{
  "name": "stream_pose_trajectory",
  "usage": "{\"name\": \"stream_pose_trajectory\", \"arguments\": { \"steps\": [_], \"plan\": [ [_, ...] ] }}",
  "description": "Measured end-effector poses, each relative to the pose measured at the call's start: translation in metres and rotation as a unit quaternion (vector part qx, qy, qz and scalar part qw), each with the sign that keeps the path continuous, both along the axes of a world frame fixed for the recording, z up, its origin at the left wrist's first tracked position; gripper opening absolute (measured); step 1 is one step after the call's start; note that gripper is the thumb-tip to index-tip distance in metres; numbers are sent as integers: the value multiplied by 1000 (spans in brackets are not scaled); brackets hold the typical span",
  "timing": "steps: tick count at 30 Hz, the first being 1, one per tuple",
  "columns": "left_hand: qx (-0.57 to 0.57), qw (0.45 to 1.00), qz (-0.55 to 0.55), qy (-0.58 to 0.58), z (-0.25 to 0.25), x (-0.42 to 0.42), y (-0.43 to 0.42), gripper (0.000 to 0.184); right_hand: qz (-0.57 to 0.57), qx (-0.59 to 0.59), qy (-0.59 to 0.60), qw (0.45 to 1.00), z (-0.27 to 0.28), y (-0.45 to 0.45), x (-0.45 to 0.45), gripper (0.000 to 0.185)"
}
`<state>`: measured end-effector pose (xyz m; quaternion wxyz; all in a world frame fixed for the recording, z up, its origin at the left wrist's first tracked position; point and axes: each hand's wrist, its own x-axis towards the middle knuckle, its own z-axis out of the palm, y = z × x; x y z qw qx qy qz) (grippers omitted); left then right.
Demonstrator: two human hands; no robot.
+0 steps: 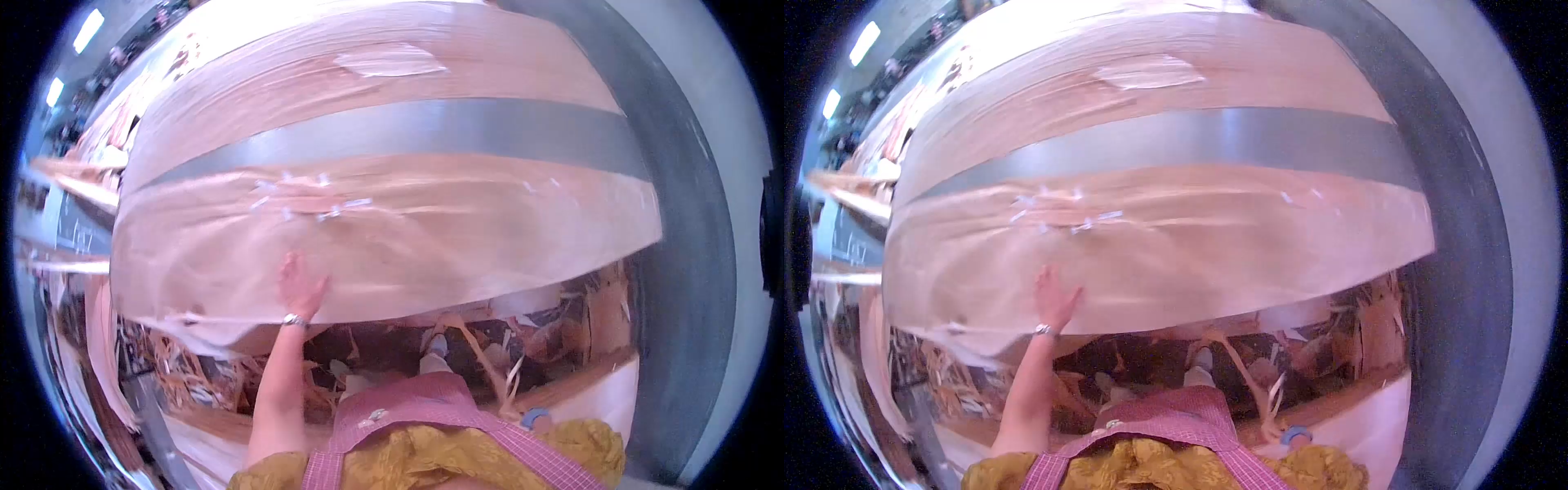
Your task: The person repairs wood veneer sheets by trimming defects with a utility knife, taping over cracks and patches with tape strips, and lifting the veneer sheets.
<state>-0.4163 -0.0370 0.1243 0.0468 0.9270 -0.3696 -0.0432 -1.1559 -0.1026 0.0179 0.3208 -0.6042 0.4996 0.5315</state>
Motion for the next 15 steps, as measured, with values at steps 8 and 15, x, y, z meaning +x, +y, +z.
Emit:
{"name": "stream_pose_trajectory", "arguments": {
  "steps": [8,15],
  "plan": [
    [-183,973,-143,-1,49,10,130,58,153,-115,-72,979,31,14,268,59],
    [-108,974,82,179,32,0,483,55,400,-144,-288,858,-7,81,508,42]
  ]
}}
